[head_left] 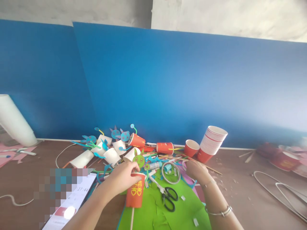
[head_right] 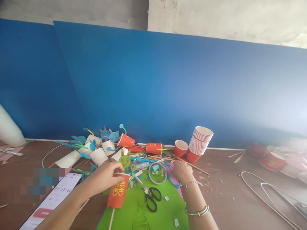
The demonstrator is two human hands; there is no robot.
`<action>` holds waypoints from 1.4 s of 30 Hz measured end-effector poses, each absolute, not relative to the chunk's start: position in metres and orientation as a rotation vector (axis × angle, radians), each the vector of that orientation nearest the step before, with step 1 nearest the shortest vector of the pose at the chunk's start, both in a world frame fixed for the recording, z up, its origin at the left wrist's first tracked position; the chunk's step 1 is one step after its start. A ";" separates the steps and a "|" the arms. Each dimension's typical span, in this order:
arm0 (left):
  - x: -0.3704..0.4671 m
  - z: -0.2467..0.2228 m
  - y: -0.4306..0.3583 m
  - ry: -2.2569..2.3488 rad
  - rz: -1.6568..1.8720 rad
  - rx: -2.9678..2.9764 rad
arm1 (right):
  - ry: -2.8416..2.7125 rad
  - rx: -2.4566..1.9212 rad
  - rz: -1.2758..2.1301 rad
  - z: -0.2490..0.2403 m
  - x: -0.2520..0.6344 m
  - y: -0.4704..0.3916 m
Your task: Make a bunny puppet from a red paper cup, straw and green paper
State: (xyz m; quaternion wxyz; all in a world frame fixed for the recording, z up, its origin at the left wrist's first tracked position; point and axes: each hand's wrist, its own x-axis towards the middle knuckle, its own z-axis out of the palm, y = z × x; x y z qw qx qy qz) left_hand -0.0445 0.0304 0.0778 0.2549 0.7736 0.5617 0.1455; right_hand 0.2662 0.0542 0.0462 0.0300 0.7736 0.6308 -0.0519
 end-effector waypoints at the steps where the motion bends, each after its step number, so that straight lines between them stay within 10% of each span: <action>1: -0.044 0.077 0.031 1.530 0.401 2.100 | 1.952 2.417 -0.184 0.048 0.266 0.055; 16: -0.017 0.068 0.016 1.087 1.014 2.156 | 2.847 1.949 -1.571 0.087 0.189 0.023; 42: -0.008 0.069 0.010 1.052 1.231 1.842 | 3.150 1.874 -0.634 0.090 0.151 0.001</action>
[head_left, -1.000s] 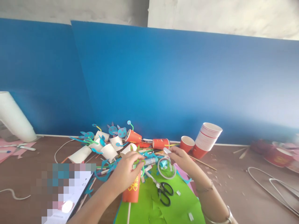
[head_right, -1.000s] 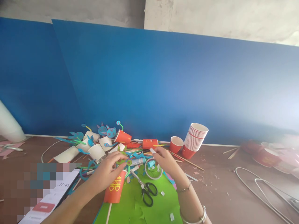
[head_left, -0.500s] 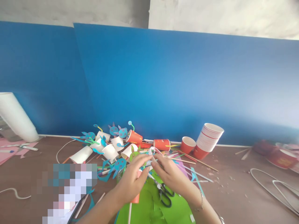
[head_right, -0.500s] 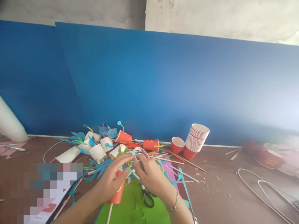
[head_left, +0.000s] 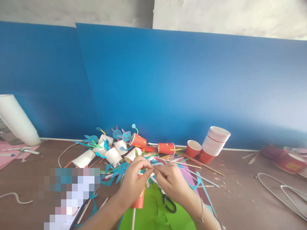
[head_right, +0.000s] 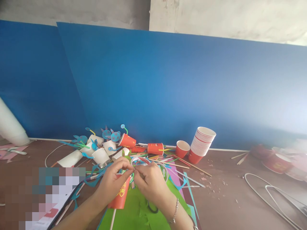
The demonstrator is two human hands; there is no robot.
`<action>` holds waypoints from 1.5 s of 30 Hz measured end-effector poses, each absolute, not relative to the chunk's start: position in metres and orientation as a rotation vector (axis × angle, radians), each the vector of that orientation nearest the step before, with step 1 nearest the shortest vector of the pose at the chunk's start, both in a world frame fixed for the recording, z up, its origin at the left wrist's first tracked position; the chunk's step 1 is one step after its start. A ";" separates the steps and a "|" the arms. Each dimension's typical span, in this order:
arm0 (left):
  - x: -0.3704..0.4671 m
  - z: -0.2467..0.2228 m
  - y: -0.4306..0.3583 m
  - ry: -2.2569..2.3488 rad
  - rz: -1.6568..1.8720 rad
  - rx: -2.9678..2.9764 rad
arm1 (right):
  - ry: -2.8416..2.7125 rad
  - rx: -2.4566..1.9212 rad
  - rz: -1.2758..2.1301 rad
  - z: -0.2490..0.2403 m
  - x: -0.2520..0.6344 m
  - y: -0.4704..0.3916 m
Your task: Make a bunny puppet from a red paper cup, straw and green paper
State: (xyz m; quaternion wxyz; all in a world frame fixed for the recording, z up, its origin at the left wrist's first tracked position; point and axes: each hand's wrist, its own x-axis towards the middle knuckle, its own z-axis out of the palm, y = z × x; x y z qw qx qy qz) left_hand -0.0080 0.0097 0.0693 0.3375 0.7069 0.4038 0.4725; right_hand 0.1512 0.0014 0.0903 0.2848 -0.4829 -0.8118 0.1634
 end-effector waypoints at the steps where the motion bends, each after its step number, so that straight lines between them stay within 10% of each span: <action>1: -0.008 0.070 0.009 1.056 1.242 1.841 | -2.166 -1.286 0.428 0.091 0.151 0.001; 19: -0.009 0.073 -0.004 1.049 1.345 1.873 | -1.804 -1.117 1.059 0.090 0.144 -0.002; 28: -0.027 0.077 0.023 1.012 1.528 1.153 | -2.198 -2.128 -0.024 0.084 0.194 0.028; 45: -0.017 0.081 0.023 1.123 1.285 1.096 | -2.481 -1.977 0.260 0.048 0.142 0.016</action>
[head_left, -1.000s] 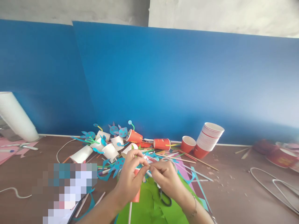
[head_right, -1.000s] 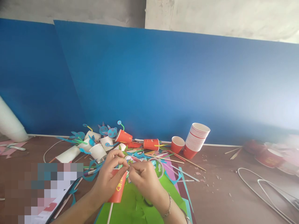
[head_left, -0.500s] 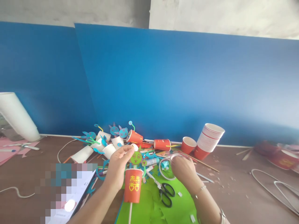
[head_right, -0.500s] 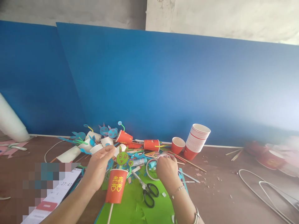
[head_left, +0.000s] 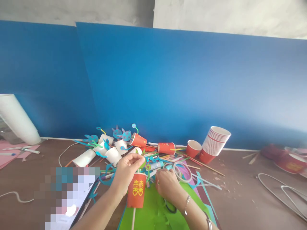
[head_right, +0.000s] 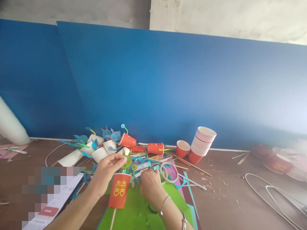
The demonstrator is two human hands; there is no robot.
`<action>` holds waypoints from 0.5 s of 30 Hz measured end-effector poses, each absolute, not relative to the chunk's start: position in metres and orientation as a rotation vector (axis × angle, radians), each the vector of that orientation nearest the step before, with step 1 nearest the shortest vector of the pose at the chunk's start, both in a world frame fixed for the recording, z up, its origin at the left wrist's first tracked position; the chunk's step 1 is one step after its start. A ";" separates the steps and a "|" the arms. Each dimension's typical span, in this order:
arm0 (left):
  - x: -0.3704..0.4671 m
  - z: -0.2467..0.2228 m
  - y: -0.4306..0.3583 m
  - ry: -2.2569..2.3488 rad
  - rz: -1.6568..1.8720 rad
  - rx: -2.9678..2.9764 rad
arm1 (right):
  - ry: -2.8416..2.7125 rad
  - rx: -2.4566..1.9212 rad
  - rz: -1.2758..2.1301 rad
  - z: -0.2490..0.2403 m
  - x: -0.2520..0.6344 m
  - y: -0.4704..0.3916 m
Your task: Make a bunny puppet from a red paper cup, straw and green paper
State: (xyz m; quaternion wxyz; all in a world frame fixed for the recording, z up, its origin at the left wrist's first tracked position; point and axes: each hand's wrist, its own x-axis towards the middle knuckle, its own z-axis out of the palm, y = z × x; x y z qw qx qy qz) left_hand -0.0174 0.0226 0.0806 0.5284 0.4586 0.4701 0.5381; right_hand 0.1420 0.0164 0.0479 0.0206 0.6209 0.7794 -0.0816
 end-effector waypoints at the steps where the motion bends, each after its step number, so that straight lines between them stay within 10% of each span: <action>1: -0.017 0.080 0.022 1.119 1.283 1.103 | 2.418 1.924 -0.249 0.048 0.142 0.016; 9: -0.014 0.079 0.018 1.079 1.248 1.136 | 2.442 2.006 -0.288 0.055 0.147 0.021; 15: -0.008 0.076 0.014 0.943 1.081 1.012 | 2.635 2.401 -1.293 0.064 0.160 0.026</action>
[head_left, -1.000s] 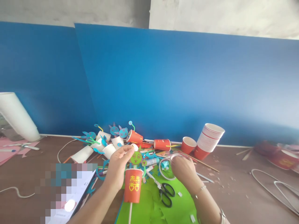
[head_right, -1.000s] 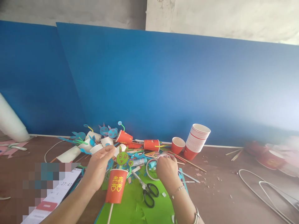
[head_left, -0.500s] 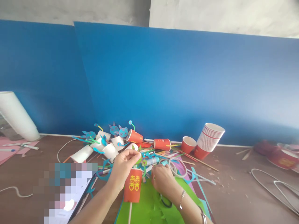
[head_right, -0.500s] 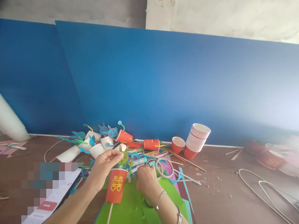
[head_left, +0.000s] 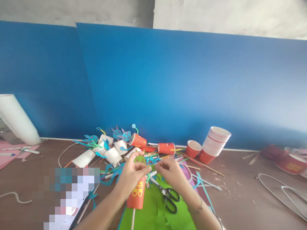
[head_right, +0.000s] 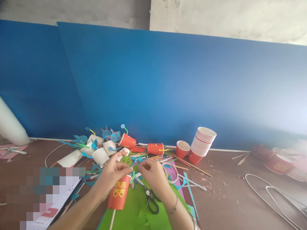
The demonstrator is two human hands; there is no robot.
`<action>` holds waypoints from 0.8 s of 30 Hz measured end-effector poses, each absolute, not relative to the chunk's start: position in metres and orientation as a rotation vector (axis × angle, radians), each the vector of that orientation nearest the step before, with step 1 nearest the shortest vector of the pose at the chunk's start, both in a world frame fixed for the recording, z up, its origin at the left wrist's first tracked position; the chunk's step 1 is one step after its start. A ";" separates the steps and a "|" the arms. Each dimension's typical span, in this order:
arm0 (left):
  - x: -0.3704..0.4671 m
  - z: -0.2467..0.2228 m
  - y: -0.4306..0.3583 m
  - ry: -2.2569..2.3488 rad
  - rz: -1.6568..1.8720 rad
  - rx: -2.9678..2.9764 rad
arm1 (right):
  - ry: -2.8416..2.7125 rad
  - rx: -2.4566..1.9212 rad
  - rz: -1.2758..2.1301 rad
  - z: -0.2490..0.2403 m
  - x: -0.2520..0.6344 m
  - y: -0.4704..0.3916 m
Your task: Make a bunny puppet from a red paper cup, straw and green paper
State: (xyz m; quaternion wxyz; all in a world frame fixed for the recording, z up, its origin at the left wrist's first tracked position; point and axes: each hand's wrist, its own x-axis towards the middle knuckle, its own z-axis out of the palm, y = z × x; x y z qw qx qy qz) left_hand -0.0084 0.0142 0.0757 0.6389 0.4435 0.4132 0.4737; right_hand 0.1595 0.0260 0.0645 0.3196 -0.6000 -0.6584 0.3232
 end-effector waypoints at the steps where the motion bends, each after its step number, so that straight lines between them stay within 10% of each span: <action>1: -0.007 0.075 0.014 0.935 1.078 1.017 | -1.674 -1.508 0.901 0.067 0.159 0.025; 24: -0.006 0.068 0.015 1.123 1.107 1.297 | -1.612 -1.300 1.029 0.087 0.150 0.007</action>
